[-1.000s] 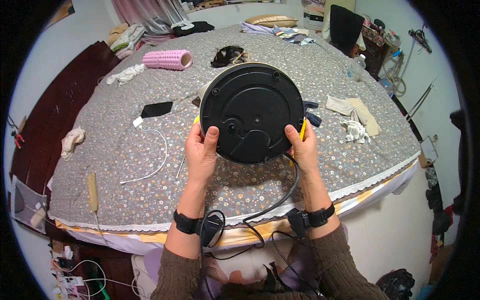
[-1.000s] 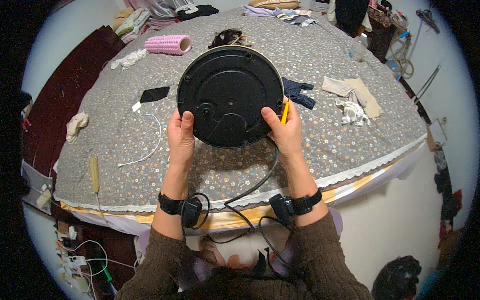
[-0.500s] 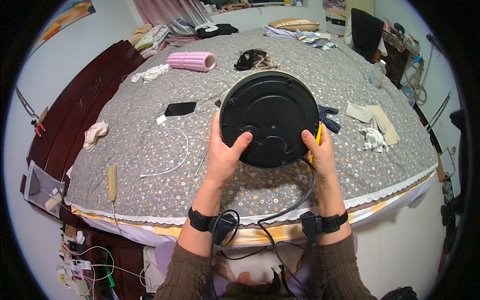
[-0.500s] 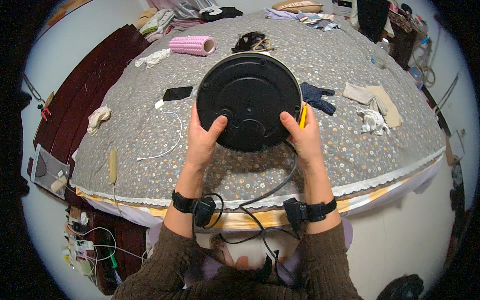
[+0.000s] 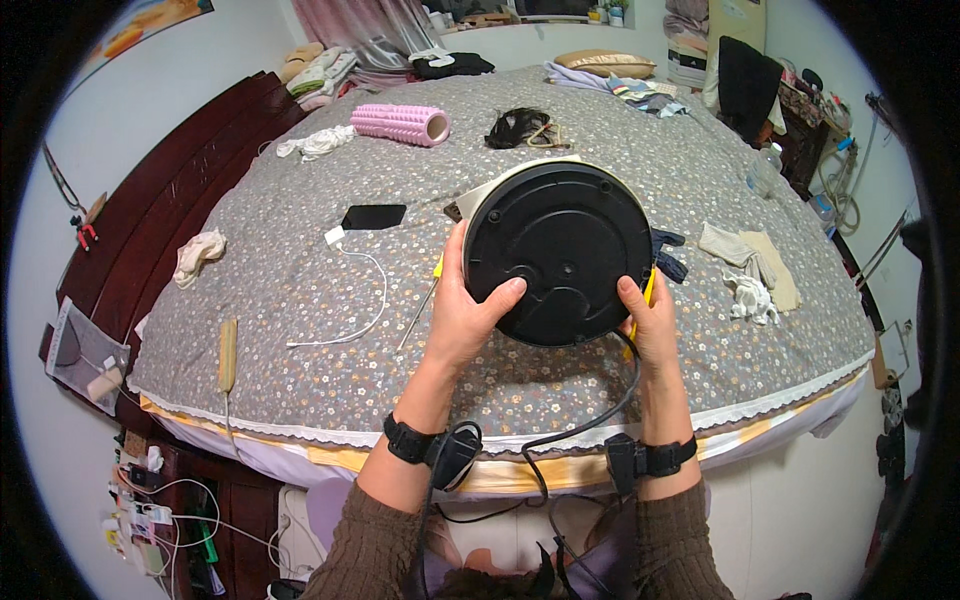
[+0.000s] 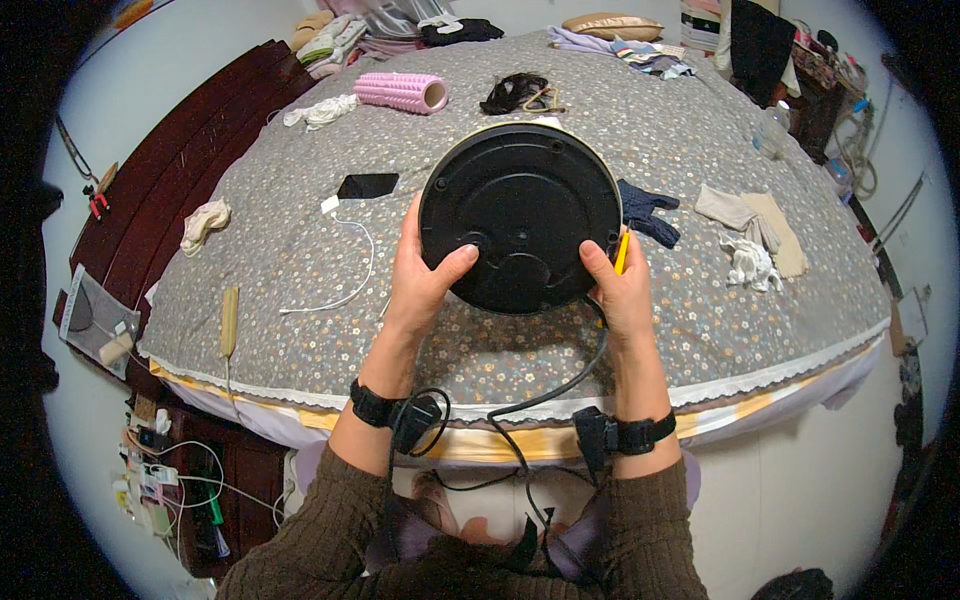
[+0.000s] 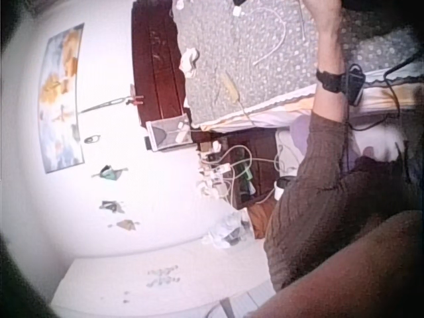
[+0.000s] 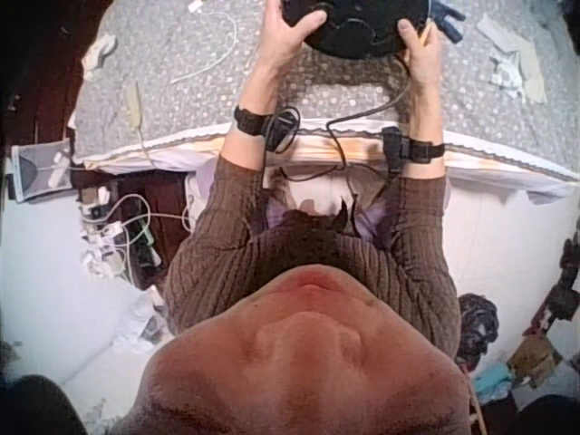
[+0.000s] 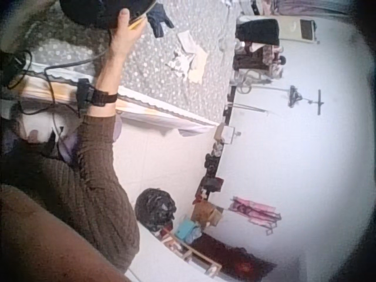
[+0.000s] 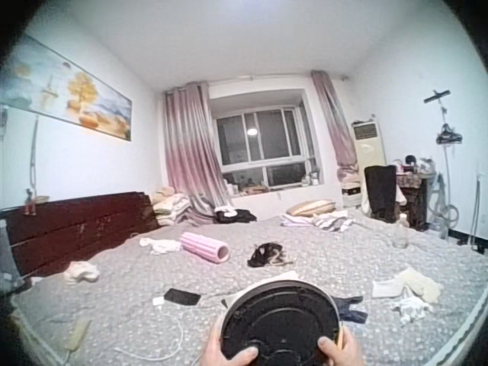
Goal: The person uses a yellow screwdriver to remove screws from the base of a white and black appliance. They rotate the device to access multiple screws, then detach the base cover to reveal the internal components.
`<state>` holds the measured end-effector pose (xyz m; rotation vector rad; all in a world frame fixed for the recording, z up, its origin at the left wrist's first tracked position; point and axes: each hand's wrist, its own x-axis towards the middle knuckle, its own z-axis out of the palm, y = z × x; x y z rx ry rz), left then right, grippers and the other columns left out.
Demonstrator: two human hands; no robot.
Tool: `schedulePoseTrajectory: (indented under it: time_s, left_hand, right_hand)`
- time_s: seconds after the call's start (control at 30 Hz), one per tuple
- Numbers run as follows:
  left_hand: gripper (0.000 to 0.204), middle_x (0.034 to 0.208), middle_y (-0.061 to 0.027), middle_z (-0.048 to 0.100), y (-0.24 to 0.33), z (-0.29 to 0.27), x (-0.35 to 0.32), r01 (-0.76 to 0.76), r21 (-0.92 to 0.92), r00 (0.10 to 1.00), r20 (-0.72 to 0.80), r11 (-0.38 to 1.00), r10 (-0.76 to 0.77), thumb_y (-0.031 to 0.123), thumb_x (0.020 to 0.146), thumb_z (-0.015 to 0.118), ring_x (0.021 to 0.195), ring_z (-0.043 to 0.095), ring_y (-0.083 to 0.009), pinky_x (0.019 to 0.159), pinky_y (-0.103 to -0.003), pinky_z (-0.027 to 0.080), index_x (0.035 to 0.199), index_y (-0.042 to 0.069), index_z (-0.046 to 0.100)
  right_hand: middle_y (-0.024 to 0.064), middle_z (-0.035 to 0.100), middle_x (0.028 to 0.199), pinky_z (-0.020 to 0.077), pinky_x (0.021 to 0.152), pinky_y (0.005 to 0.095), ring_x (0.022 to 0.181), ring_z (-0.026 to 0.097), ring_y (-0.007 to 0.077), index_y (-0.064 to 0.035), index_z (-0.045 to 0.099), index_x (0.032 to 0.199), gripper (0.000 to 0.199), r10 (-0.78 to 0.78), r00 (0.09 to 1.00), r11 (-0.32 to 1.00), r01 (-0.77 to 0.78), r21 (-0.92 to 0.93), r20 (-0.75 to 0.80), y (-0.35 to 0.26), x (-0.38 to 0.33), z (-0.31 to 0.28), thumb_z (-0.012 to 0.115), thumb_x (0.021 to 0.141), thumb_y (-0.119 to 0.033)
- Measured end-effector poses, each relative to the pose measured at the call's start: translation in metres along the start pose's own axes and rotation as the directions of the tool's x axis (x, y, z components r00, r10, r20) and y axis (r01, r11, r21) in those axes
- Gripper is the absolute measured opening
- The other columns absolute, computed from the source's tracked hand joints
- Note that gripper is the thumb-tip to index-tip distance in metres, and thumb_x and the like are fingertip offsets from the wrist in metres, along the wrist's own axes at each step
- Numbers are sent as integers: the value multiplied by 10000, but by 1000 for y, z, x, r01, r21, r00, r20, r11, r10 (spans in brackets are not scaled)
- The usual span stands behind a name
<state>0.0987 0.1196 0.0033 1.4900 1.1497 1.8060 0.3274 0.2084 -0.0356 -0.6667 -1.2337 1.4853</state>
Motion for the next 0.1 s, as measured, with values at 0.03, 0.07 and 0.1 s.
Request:
schedulePoseTrajectory:
  time_s: [0.03,0.07,0.1]
  left_hand:
    - [986,1481,-180,513,-2,0,-1,0,-3,1000,-12,1000,0,192,821,843,1351,525,-244,1167,-385,398,1587,-28,264]
    - [1006,1493,-184,502,-4,1,-2,0,-8,1000,-23,1000,-1,191,819,842,1361,517,-245,1174,-384,390,1599,-26,244]
    - [1027,1505,-189,490,-7,1,-3,1,-12,999,-33,1000,-2,191,817,841,1371,510,-246,1180,-382,383,1610,-24,225]
  right_hand:
    - [-41,658,1031,389,570,164,769,567,20,-103,589,1269,484,-12,1000,1000,12,17,4,1,1,0,809,924,-362]
    - [-36,664,1041,394,574,162,778,577,24,-103,589,1273,485,-13,1000,999,13,31,3,2,2,0,806,926,-363]
    - [-36,664,1041,394,574,162,778,577,24,-103,589,1273,485,-20,1000,999,20,32,5,3,1,-2,806,926,-363]
